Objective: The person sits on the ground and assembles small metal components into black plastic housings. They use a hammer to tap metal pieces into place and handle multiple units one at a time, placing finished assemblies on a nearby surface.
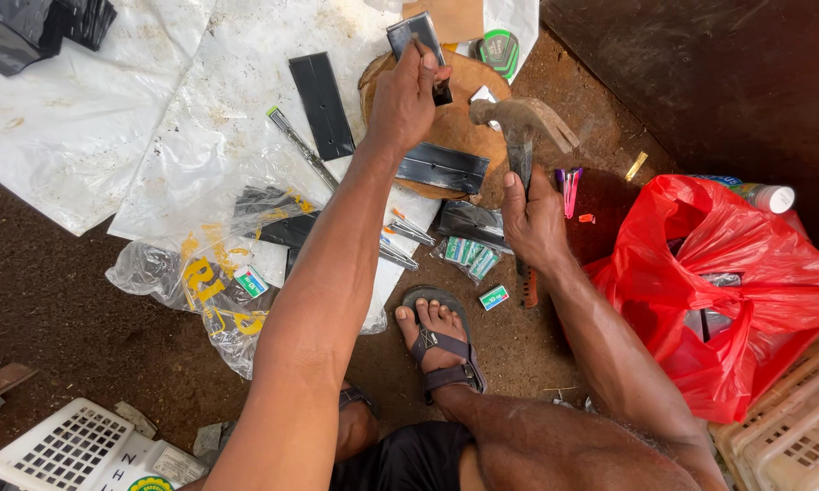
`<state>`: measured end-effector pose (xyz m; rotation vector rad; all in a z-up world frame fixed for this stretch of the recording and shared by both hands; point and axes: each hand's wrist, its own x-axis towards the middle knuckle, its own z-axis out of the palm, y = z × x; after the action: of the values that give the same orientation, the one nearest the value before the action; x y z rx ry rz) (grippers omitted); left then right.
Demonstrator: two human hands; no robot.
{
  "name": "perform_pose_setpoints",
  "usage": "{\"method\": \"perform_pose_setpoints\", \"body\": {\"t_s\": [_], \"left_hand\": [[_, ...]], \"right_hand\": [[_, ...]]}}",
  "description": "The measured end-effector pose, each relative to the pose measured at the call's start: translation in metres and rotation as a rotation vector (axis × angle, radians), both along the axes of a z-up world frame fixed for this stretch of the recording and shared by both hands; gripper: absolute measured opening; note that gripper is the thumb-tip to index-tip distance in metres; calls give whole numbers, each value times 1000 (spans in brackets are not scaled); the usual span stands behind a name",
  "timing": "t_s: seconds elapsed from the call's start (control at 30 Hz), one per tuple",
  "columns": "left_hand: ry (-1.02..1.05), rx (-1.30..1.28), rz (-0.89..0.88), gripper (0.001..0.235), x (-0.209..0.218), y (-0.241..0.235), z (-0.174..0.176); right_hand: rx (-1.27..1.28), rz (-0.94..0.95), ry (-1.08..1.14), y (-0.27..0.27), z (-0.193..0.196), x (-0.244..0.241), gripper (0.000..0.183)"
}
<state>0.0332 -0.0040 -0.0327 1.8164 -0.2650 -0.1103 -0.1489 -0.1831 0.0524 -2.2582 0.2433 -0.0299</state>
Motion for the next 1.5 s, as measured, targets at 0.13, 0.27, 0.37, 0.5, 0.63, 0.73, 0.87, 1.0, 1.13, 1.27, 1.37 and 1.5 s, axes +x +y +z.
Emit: {"method": "perform_pose_setpoints", "body": {"t_s": [0.13,0.27,0.37,0.5,0.63,0.73,0.87,1.0,1.13,1.27,1.37,1.5], "left_hand": [[32,-73,-12,37,9,2,-11],[46,-154,26,31,6,4,-6],[-112,-269,50,21,-3,4,14],[-174,-139,69,14,-20,8,50],[-171,-181,34,15,-35,10,75],[-203,-184,74,14,-41,15,77],[313,-892,358,19,-23,32,74],[323,-598,447,32,-3,86,77],[688,-428,511,38,-11,103,80],[860,-529,439,49,-33,94,63],[551,-761,441,58,-33,89,36],[271,-665,566,57,2,113,10]], "right_hand": [[231,-82,76,4,0,8,23],[487,-186,203,12,14,16,18],[466,-249,276,18,23,36,26],[669,-287,139,27,17,81,32],[765,-270,52,36,0,115,40],[839,-260,33,45,-13,122,43],[885,-238,92,47,-19,122,44],[890,-111,115,51,-12,119,42],[939,8,128,64,-1,130,40],[942,72,119,78,10,137,38],[875,159,118,81,12,142,36],[715,118,87,63,16,139,31]]}}
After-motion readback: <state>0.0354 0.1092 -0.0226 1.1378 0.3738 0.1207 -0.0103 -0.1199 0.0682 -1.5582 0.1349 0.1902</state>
